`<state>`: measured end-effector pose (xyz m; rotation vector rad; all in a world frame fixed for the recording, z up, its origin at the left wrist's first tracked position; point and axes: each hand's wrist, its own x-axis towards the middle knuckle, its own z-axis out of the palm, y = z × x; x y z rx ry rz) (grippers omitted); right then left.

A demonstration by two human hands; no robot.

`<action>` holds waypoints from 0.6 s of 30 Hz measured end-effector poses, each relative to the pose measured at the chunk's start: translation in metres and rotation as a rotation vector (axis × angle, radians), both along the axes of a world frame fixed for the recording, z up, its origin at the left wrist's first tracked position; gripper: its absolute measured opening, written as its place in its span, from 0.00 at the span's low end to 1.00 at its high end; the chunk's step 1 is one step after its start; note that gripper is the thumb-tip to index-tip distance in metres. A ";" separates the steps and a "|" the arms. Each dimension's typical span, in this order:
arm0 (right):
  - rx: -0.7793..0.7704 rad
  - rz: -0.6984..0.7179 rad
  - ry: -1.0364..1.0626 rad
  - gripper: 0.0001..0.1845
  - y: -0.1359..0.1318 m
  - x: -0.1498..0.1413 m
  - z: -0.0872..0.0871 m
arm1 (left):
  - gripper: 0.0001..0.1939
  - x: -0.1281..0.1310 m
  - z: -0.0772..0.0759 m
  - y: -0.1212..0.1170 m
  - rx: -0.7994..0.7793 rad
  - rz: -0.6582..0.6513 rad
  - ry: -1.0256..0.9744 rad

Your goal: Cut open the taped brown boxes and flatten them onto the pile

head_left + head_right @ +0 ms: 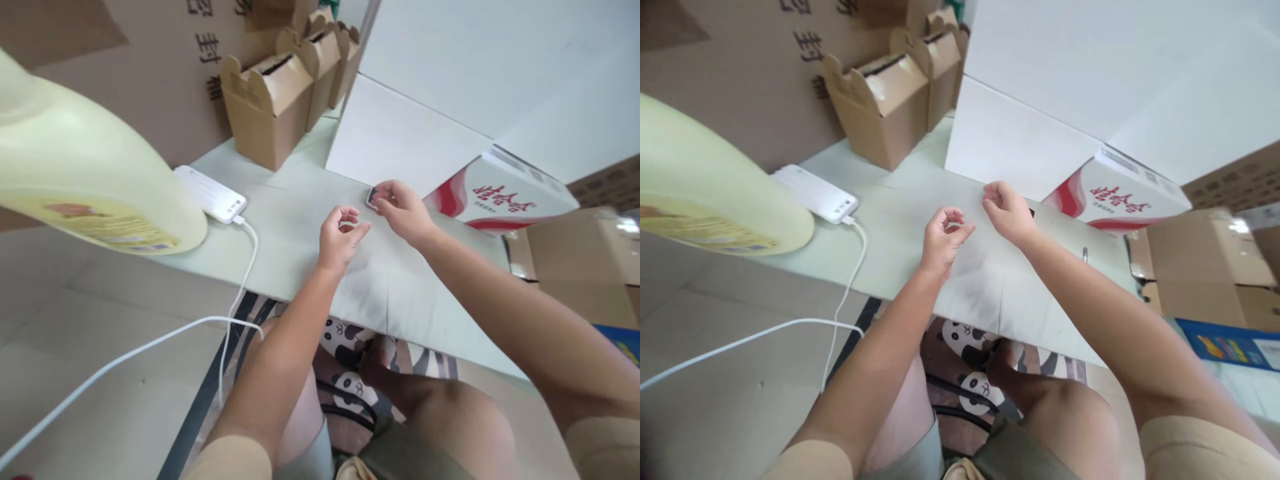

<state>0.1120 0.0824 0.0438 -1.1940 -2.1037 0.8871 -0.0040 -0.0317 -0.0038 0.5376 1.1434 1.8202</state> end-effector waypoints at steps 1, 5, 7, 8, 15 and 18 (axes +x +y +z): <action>0.039 0.043 -0.028 0.13 0.008 -0.022 0.002 | 0.12 -0.005 -0.001 0.000 -0.045 0.038 0.010; 0.291 0.243 -0.164 0.17 0.031 -0.118 0.016 | 0.09 -0.019 -0.001 0.004 -0.173 0.079 -0.009; 0.386 0.346 -0.224 0.19 0.033 -0.164 0.023 | 0.08 -0.023 0.001 0.006 -0.184 0.081 -0.046; 0.407 0.391 -0.241 0.20 0.033 -0.184 0.027 | 0.07 -0.024 0.002 0.007 -0.183 0.079 -0.063; 0.409 0.434 -0.349 0.20 0.028 -0.243 0.035 | 0.03 -0.033 0.003 0.007 -0.184 0.107 -0.113; 0.401 0.365 -0.300 0.21 0.032 -0.223 0.030 | 0.06 -0.034 0.000 0.009 -0.169 0.108 -0.121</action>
